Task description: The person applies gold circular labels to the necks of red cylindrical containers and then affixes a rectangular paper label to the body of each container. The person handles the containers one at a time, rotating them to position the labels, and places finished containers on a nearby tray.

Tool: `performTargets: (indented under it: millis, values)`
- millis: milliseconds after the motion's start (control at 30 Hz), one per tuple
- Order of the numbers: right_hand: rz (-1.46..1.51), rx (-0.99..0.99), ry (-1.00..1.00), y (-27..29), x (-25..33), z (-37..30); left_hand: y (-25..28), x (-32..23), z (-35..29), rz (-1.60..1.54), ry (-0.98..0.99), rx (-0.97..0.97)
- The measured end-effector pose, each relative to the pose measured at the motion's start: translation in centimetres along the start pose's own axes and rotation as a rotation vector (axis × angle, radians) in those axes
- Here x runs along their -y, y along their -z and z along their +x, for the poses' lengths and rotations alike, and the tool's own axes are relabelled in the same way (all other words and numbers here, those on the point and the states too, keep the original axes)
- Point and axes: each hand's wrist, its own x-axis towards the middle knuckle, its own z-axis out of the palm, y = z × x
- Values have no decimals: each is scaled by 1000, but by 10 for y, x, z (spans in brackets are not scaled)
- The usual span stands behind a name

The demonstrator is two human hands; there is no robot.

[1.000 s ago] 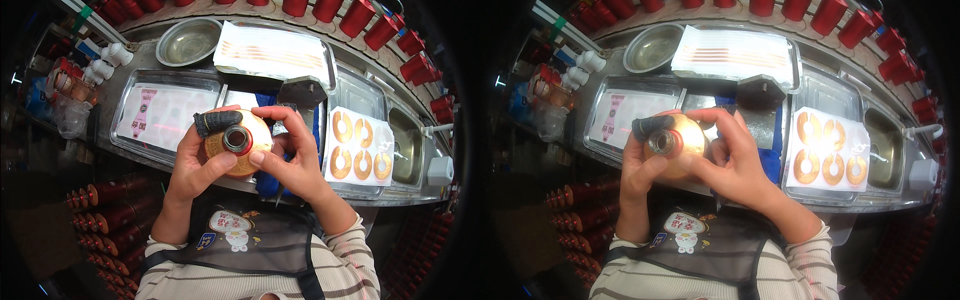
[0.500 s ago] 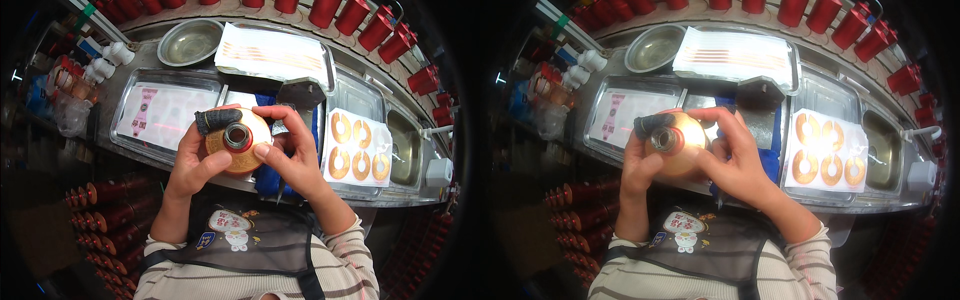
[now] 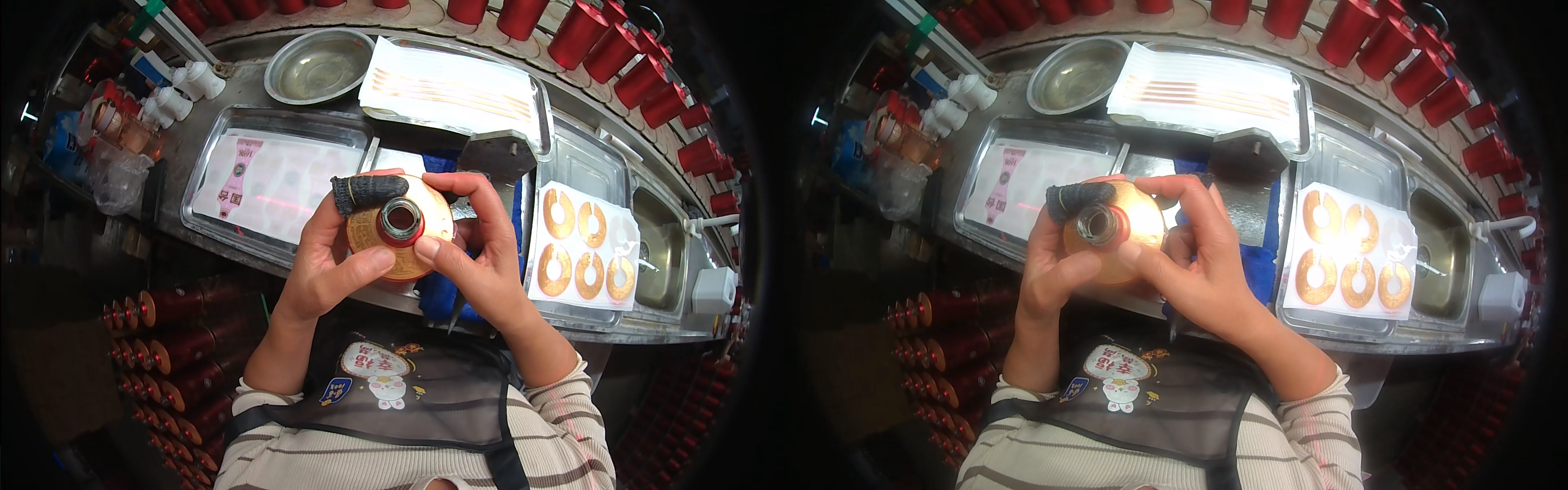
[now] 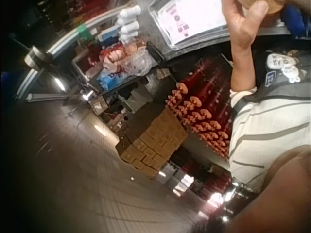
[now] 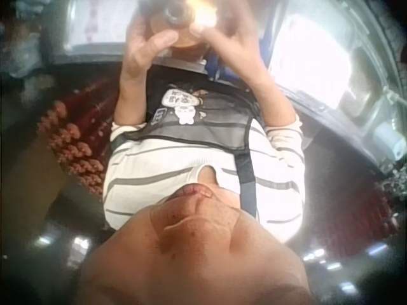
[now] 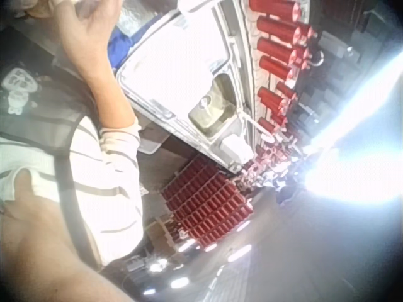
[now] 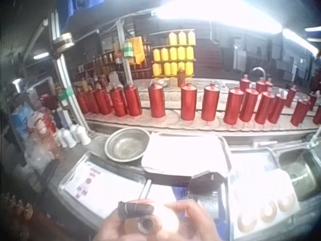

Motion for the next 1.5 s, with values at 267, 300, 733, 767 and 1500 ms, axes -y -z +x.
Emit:
performTargets:
  millis: [267, 300, 733, 767, 1500]
  values:
    - [-41, -3, -26, 1, 5, 0, 4, 9, 4, -4, -150, 65]
    - [-45, -3, -27, 1, 5, 0, 3, 9, 4, 3, -154, 44]
    - [156, 96, -91, 10, 6, 12, 5, 12, 4, -28, -156, 59]
    - [123, 115, -108, 12, 5, 11, 6, 14, 5, -24, -167, 64]
    - [128, 68, -126, 12, 15, 7, -1, 15, 5, -51, -158, 12]
